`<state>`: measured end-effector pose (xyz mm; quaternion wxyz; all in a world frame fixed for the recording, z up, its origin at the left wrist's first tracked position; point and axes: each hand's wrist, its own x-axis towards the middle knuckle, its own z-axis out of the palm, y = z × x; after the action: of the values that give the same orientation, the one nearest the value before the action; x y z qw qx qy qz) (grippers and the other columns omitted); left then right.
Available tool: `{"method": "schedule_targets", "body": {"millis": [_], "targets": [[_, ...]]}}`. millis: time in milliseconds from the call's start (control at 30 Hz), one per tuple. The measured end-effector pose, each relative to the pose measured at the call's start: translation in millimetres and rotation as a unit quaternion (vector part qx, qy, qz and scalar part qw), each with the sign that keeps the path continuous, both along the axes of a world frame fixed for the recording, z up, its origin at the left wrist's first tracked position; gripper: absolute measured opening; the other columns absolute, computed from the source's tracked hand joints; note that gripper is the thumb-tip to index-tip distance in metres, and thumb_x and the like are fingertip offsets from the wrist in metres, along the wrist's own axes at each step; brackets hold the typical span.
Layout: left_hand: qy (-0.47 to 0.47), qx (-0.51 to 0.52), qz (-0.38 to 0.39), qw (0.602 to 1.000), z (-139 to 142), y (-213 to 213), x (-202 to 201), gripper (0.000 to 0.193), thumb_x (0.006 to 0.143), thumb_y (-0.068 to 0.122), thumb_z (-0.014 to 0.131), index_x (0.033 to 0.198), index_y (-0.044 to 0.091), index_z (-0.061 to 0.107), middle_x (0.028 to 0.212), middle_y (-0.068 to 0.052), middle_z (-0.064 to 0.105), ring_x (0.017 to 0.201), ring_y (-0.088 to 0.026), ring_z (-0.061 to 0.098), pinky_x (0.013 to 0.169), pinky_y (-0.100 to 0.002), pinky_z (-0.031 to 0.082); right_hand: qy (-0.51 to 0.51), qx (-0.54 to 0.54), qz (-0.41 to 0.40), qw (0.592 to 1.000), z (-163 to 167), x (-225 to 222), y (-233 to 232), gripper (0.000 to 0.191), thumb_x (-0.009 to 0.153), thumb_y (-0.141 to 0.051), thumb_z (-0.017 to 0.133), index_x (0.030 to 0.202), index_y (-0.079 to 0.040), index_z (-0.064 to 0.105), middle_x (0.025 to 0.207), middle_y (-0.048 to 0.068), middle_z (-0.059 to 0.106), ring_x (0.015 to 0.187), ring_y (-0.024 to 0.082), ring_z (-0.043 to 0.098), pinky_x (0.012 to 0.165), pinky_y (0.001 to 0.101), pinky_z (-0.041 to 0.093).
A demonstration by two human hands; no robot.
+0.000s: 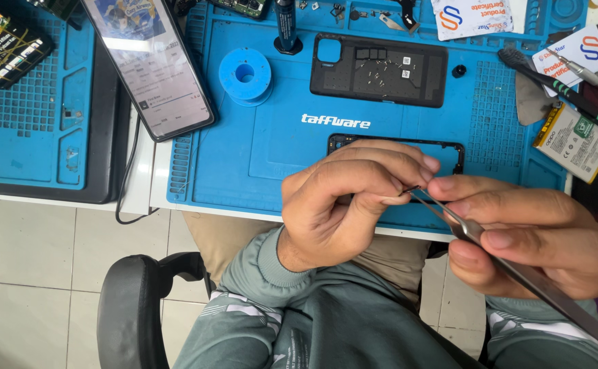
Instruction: The person repairs a disassembled smartphone on a blue repair mat. They pick small components by hand, use tweezers to handle a small part, apply liquid adhesive from a black bottle, cure it with a UV lamp, pry at the phone assembly with a metal spudger, and wipe parts with a tissue.
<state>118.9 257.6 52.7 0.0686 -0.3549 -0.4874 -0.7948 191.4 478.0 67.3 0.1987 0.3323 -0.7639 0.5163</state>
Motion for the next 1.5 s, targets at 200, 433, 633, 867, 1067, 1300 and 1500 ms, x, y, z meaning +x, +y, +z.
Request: {"method": "schedule_targets", "body": {"millis": [200,433,633,867,1067,1300,1500], "targets": [[-0.001,0.002,-0.001,1.0,0,0,0,0.007,0.11,0.005,0.061,0.108,-0.002,0.058,0.108,-0.02,0.071,0.105,-0.033,0.074,0.095,-0.043,0.065,-0.003,-0.004,-0.003,1.0,0,0,-1,0.042,0.086,0.001,0.076,0.121,-0.005,0.054,0.116,0.015,0.062,0.117,0.041,0.069,0.092,0.0399,0.067],[0.001,0.0,0.003,1.0,1,0,0,0.006,0.109,0.004,0.061,0.108,-0.002,0.059,0.108,-0.02,0.07,0.105,-0.033,0.074,0.094,-0.042,0.065,-0.009,-0.012,-0.019,1.0,1,1,-4,0.041,0.085,0.001,0.077,0.118,-0.005,0.055,0.114,0.015,0.063,0.116,0.04,0.07,0.092,0.0415,0.067],[0.006,0.0,0.005,1.0,0,0,-2,0.006,0.109,0.003,0.061,0.108,-0.002,0.058,0.107,-0.02,0.071,0.105,-0.033,0.074,0.094,-0.043,0.065,-0.001,-0.01,-0.022,1.0,0,0,-5,0.041,0.085,0.002,0.077,0.118,-0.005,0.053,0.114,0.016,0.062,0.115,0.04,0.07,0.091,0.0404,0.067],[0.008,-0.004,0.011,1.0,0,1,-2,0.006,0.109,0.003,0.062,0.108,-0.002,0.059,0.108,-0.019,0.071,0.105,-0.033,0.074,0.094,-0.042,0.065,0.001,-0.006,-0.016,1.0,-1,-1,-4,0.041,0.085,0.001,0.077,0.117,-0.004,0.052,0.115,0.017,0.062,0.115,0.041,0.07,0.09,0.0413,0.066],[-0.004,0.005,-0.017,1.0,-1,1,-1,0.007,0.11,0.004,0.061,0.109,-0.002,0.059,0.108,-0.02,0.071,0.106,-0.033,0.074,0.095,-0.043,0.065,-0.042,-0.056,0.029,0.997,5,1,3,0.039,0.089,0.004,0.07,0.123,-0.006,0.052,0.123,0.016,0.059,0.121,0.042,0.068,0.104,0.0482,0.061],[-0.057,0.036,-0.057,0.996,-2,2,2,0.008,0.11,0.004,0.062,0.112,-0.003,0.058,0.111,-0.02,0.071,0.107,-0.032,0.074,0.099,-0.045,0.065,-0.028,-0.028,0.014,0.999,-3,8,11,0.047,0.088,0.008,0.069,0.128,-0.008,0.049,0.124,0.017,0.058,0.122,0.043,0.067,0.102,0.0447,0.062],[-0.095,0.047,-0.1,0.989,-1,-2,6,0.006,0.112,0.001,0.063,0.114,-0.002,0.058,0.108,-0.021,0.071,0.11,-0.03,0.073,0.099,-0.044,0.061,-0.036,-0.053,-0.026,0.998,-11,17,6,0.046,0.088,0.009,0.067,0.128,-0.007,0.051,0.125,0.014,0.058,0.12,0.04,0.068,0.097,0.0398,0.065]]}}
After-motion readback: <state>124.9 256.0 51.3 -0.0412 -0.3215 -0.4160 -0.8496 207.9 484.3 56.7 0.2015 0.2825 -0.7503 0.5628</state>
